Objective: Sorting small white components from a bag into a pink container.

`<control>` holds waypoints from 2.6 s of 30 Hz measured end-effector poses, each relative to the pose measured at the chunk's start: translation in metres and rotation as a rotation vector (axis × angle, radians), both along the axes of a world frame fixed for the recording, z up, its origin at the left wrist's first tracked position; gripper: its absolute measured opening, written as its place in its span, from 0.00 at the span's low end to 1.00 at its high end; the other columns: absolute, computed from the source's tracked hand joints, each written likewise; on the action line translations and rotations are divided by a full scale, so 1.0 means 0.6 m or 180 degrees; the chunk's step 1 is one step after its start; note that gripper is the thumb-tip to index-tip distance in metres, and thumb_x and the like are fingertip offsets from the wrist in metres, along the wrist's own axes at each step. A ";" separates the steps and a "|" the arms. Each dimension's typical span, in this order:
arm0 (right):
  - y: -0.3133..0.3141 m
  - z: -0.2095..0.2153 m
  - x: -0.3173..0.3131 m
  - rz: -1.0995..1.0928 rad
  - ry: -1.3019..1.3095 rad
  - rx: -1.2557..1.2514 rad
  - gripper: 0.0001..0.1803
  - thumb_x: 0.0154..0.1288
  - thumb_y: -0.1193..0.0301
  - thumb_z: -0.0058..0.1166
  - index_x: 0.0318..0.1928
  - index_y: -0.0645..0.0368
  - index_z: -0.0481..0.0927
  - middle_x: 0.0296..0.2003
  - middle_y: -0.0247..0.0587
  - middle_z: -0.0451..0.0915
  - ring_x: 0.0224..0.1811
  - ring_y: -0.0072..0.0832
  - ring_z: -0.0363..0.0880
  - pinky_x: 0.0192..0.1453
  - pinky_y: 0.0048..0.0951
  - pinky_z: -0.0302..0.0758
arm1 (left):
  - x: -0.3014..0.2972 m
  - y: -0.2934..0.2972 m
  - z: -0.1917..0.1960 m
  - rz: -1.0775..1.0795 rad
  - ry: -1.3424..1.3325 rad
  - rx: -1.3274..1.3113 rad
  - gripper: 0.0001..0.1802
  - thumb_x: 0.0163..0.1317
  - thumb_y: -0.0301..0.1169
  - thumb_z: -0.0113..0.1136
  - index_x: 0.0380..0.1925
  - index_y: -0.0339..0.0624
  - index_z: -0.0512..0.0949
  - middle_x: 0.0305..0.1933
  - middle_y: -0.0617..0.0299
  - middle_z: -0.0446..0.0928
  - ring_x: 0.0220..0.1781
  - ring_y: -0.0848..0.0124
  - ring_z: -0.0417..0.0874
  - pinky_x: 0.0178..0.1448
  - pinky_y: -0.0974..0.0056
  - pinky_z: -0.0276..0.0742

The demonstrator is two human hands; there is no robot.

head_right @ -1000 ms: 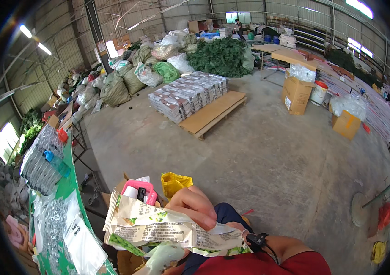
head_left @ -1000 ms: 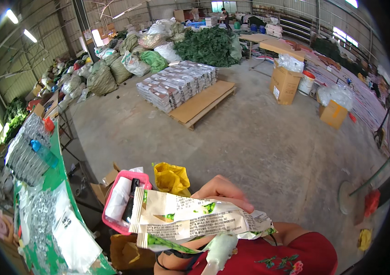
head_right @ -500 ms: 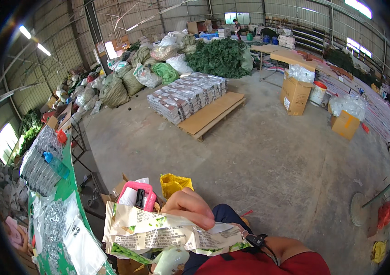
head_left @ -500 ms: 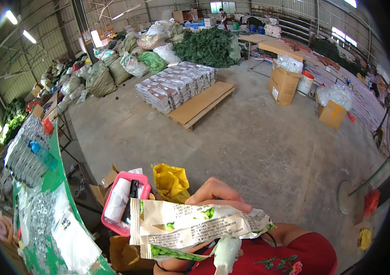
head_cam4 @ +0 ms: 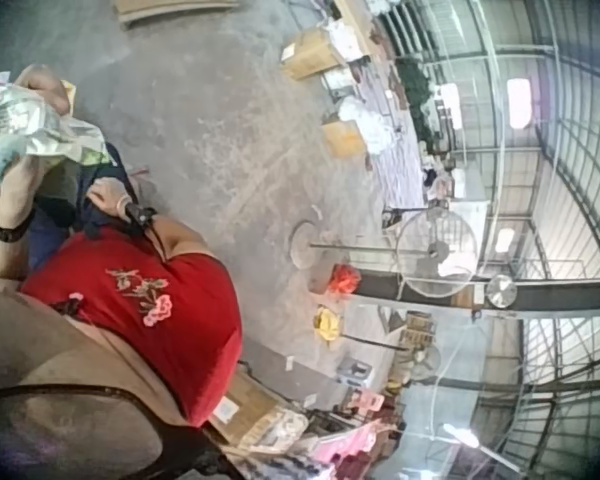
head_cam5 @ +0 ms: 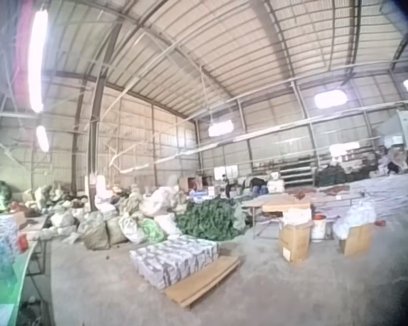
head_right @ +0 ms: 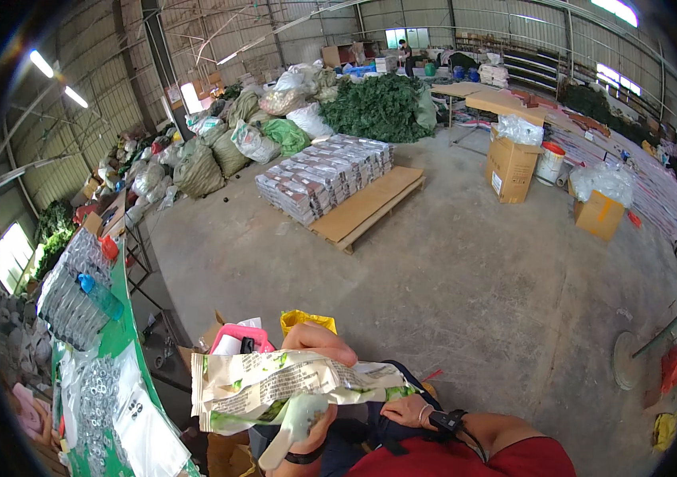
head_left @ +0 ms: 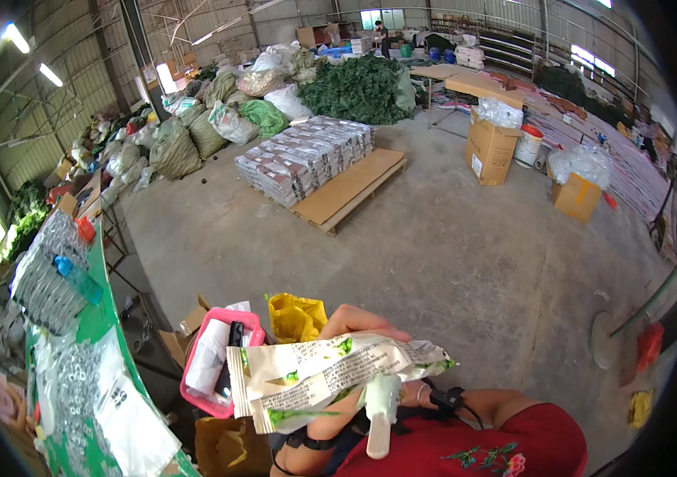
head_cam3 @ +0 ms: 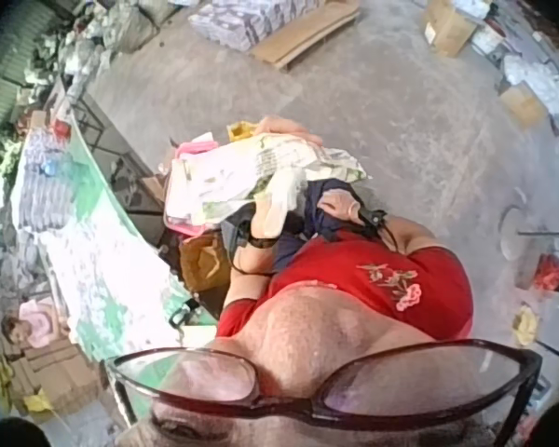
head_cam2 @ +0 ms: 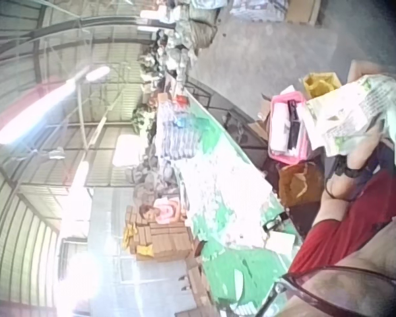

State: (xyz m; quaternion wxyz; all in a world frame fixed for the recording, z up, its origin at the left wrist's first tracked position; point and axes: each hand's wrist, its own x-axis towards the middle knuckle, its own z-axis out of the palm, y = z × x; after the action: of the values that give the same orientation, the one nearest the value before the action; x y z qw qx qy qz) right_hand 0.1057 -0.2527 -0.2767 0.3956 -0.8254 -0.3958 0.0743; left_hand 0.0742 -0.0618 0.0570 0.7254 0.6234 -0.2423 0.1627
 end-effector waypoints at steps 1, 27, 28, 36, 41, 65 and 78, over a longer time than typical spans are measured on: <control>0.001 0.008 -0.005 -0.0040 0.0014 0.0078 0.12 0.66 0.59 0.53 0.38 0.50 0.85 0.33 0.38 0.84 0.36 0.40 0.83 0.40 0.39 0.77 | -0.003 0.001 0.003 0.0359 -0.0065 0.0271 0.21 0.51 0.43 0.75 0.39 0.42 0.83 0.42 0.64 0.75 0.44 0.73 0.78 0.47 0.68 0.76; -0.013 -0.080 0.002 -0.0250 -0.0333 -0.0457 0.18 0.66 0.54 0.50 0.41 0.52 0.84 0.37 0.44 0.84 0.38 0.47 0.82 0.42 0.44 0.78 | 0.031 0.047 0.017 0.0012 -0.1978 0.0995 0.13 0.58 0.32 0.68 0.41 0.38 0.82 0.40 0.57 0.78 0.40 0.66 0.81 0.44 0.66 0.77; -0.012 -0.069 0.004 -0.0216 -0.0306 -0.0451 0.18 0.66 0.54 0.50 0.41 0.52 0.84 0.37 0.44 0.84 0.37 0.47 0.82 0.42 0.44 0.78 | 0.034 0.047 0.019 0.0002 -0.1979 0.0990 0.13 0.58 0.32 0.68 0.41 0.38 0.82 0.40 0.57 0.78 0.40 0.66 0.81 0.44 0.66 0.77; -0.008 -0.030 0.003 -0.0003 -0.0123 -0.0483 0.16 0.66 0.55 0.51 0.39 0.52 0.84 0.36 0.44 0.84 0.37 0.47 0.82 0.41 0.44 0.77 | 0.036 0.047 0.016 0.0402 -0.1997 0.1010 0.14 0.56 0.31 0.69 0.41 0.38 0.82 0.38 0.58 0.78 0.35 0.66 0.82 0.39 0.67 0.77; -0.009 -0.030 0.007 0.0052 0.0046 -0.0686 0.16 0.65 0.56 0.52 0.39 0.52 0.84 0.36 0.44 0.84 0.36 0.47 0.82 0.41 0.44 0.77 | 0.038 0.045 0.018 0.0410 -0.2143 0.0995 0.13 0.57 0.31 0.69 0.40 0.38 0.83 0.38 0.57 0.78 0.36 0.67 0.82 0.40 0.68 0.77; -0.008 -0.038 0.004 -0.0023 -0.0250 -0.0644 0.13 0.63 0.56 0.54 0.35 0.49 0.85 0.29 0.41 0.81 0.33 0.42 0.80 0.37 0.42 0.74 | 0.023 0.050 0.017 0.0285 -0.2085 0.0994 0.14 0.57 0.32 0.68 0.42 0.38 0.81 0.41 0.57 0.76 0.41 0.65 0.79 0.46 0.66 0.76; -0.008 -0.006 0.009 0.0360 -0.0317 -0.0262 0.12 0.60 0.60 0.55 0.38 0.51 0.83 0.32 0.34 0.79 0.37 0.37 0.78 0.43 0.38 0.73 | 0.033 0.035 0.030 -0.0249 -0.2834 0.0467 0.09 0.60 0.29 0.67 0.39 0.38 0.82 0.42 0.52 0.75 0.41 0.64 0.79 0.40 0.67 0.84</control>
State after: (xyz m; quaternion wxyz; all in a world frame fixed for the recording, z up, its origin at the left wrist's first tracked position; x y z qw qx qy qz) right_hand 0.1110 -0.2575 -0.2803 0.3363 -0.8200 -0.4576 0.0716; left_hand 0.0940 -0.0406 0.0752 0.5100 0.5329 -0.5650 0.3699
